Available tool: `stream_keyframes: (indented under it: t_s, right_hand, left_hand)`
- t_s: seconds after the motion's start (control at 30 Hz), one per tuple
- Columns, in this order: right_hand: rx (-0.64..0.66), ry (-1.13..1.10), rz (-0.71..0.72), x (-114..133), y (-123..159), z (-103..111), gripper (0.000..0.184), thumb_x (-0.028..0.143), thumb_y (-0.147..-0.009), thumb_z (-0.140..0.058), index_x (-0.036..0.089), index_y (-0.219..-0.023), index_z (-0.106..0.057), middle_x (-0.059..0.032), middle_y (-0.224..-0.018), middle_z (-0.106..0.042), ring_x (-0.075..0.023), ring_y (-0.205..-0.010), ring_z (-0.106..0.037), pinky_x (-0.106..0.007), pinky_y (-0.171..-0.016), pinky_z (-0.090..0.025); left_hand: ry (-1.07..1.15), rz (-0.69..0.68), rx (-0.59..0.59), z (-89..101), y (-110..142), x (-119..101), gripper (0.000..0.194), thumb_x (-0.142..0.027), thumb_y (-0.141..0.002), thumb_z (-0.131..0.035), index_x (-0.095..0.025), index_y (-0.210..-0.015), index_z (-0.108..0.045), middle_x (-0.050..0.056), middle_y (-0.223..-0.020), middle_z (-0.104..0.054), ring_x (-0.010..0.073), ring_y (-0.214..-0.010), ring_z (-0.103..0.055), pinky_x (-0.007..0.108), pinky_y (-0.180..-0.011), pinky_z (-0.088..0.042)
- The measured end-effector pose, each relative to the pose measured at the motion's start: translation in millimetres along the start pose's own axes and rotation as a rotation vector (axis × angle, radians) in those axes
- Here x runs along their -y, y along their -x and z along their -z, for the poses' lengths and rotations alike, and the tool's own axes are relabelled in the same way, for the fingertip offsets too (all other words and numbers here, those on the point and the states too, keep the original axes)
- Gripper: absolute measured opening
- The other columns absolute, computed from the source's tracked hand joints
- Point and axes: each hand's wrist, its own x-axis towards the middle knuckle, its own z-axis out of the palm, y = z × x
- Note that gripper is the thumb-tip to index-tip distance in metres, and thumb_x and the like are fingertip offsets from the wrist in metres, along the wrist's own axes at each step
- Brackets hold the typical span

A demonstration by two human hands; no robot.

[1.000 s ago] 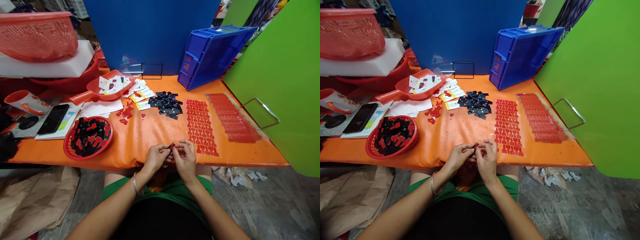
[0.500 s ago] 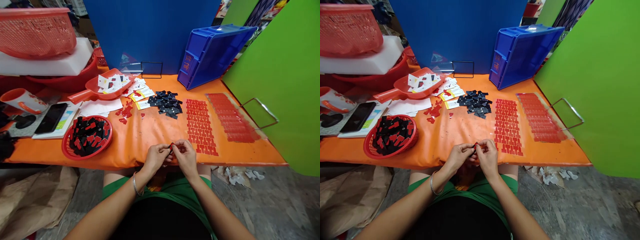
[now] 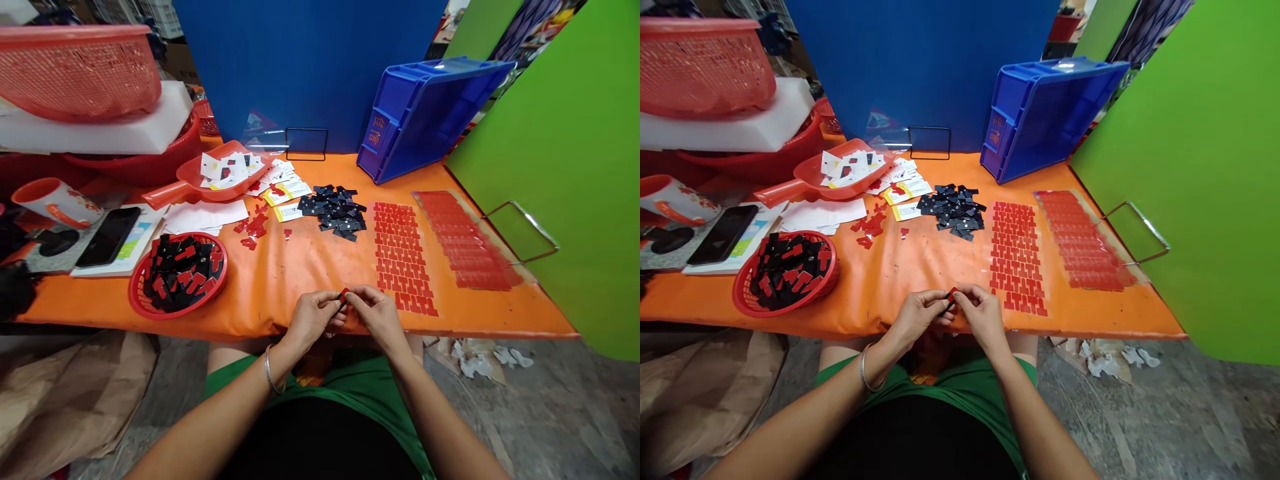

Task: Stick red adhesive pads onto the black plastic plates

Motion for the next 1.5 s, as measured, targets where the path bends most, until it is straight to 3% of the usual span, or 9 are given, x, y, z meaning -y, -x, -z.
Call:
stream_keyframes:
  t_s: [0.4, 0.6, 0.77, 0.87, 0.97, 1.07, 1.2, 1.33, 1.5]
  right_hand:
    - [0.058, 0.124, -0.007, 6, 2, 2, 0.04, 0.055, -0.071, -0.062, 0.017, -0.061, -0.057, 0.0046, -0.045, -0.044, -0.0073, -0.039, -0.036, -0.019, -0.036, -0.026]
    - [-0.062, -0.024, -0.112, 4, 5, -2, 0.045, 0.061, -0.071, -0.058, 0.017, -0.077, -0.059, 0.0054, -0.043, -0.045, -0.0065, -0.033, -0.032, -0.019, -0.032, -0.022]
    - [-0.056, 0.006, -0.063, -4, 3, -2, 0.039, 0.056, -0.07, -0.063, 0.017, -0.075, -0.058, 0.0042, -0.048, -0.049, -0.0067, -0.036, -0.036, -0.019, -0.033, -0.026]
    - [-0.049, 0.026, -0.04, -9, 2, -2, 0.037, 0.055, -0.072, -0.062, 0.018, -0.074, -0.057, 0.0041, -0.049, -0.048, -0.0076, -0.037, -0.036, -0.02, -0.033, -0.026]
    - [-0.029, 0.038, -0.011, -8, 4, -3, 0.035, 0.054, -0.074, -0.06, 0.019, -0.075, -0.057, 0.0048, -0.047, -0.045, -0.0088, -0.037, -0.035, -0.021, -0.034, -0.026]
    - [0.007, 0.126, 0.089, 4, 9, -5, 0.03, 0.049, -0.078, -0.057, 0.019, -0.075, -0.058, 0.0018, -0.052, -0.05, -0.0122, -0.044, -0.043, -0.024, -0.041, -0.033]
    - [0.049, 0.389, 0.35, 30, -8, -8, 0.021, 0.037, -0.084, -0.053, 0.02, -0.078, -0.063, -0.0051, -0.076, -0.063, -0.0188, -0.069, -0.057, -0.029, -0.061, -0.043]
    - [0.017, 0.672, 0.602, 37, -68, -9, 0.019, 0.027, -0.085, -0.05, 0.021, -0.081, -0.068, -0.0071, -0.079, -0.063, -0.0218, -0.077, -0.056, -0.034, -0.071, -0.043]
    - [-0.041, 0.95, 0.652, 28, -147, -12, 0.026, 0.022, -0.086, -0.046, 0.02, -0.085, -0.073, -0.0107, -0.092, -0.062, -0.0253, -0.088, -0.049, -0.036, -0.073, -0.043]
  left_hand:
    - [-0.05, -0.051, 0.025, -3.7, 6, 1, 0.026, -0.036, -0.076, -0.059, -0.013, -0.085, -0.067, 0.0, -0.06, -0.061, 0.0109, -0.051, -0.057, 0.025, -0.056, -0.05]
    - [-0.133, -0.131, 0.02, 20.4, 28, -25, 0.036, -0.041, -0.082, -0.05, -0.012, -0.099, -0.064, 0.002, -0.063, -0.063, 0.014, -0.051, -0.06, 0.025, -0.052, -0.049]
    - [-0.691, -0.561, -0.499, 87.5, 58, -77, 0.027, -0.033, -0.085, -0.049, -0.016, -0.093, -0.068, 0.008, -0.09, -0.067, 0.0182, -0.081, -0.063, 0.03, -0.076, -0.049]
    - [-1.027, -0.648, -0.792, 133.0, 68, -95, 0.024, -0.031, -0.085, -0.049, -0.019, -0.093, -0.069, 0.008, -0.092, -0.068, 0.0222, -0.09, -0.059, 0.037, -0.086, -0.044]
    - [-1.213, -0.723, -0.987, 156.1, 71, -97, 0.025, -0.029, -0.084, -0.051, -0.019, -0.1, -0.067, 0.008, -0.099, -0.065, 0.0246, -0.095, -0.056, 0.042, -0.09, -0.04]
    - [-1.186, -0.819, -0.972, 144.6, 67, -86, 0.024, -0.027, -0.086, -0.05, -0.019, -0.103, -0.065, 0.008, -0.099, -0.064, 0.0225, -0.095, -0.055, 0.039, -0.09, -0.041]
    - [-1.025, -0.869, -0.601, 91.5, 49, -56, 0.017, -0.021, -0.088, -0.049, -0.018, -0.093, -0.064, 0.005, -0.088, -0.064, 0.0183, -0.088, -0.056, 0.033, -0.082, -0.045]
    - [-0.942, -0.822, -0.32, 44.2, 22, -27, 0.018, -0.015, -0.088, -0.047, -0.018, -0.09, -0.064, 0.005, -0.083, -0.062, 0.0172, -0.084, -0.055, 0.031, -0.077, -0.046]
    - [-0.869, -0.807, -0.305, 31.1, -5, -7, 0.017, -0.013, -0.086, -0.048, -0.017, -0.089, -0.064, 0.005, -0.082, -0.062, 0.0183, -0.085, -0.053, 0.032, -0.077, -0.045]
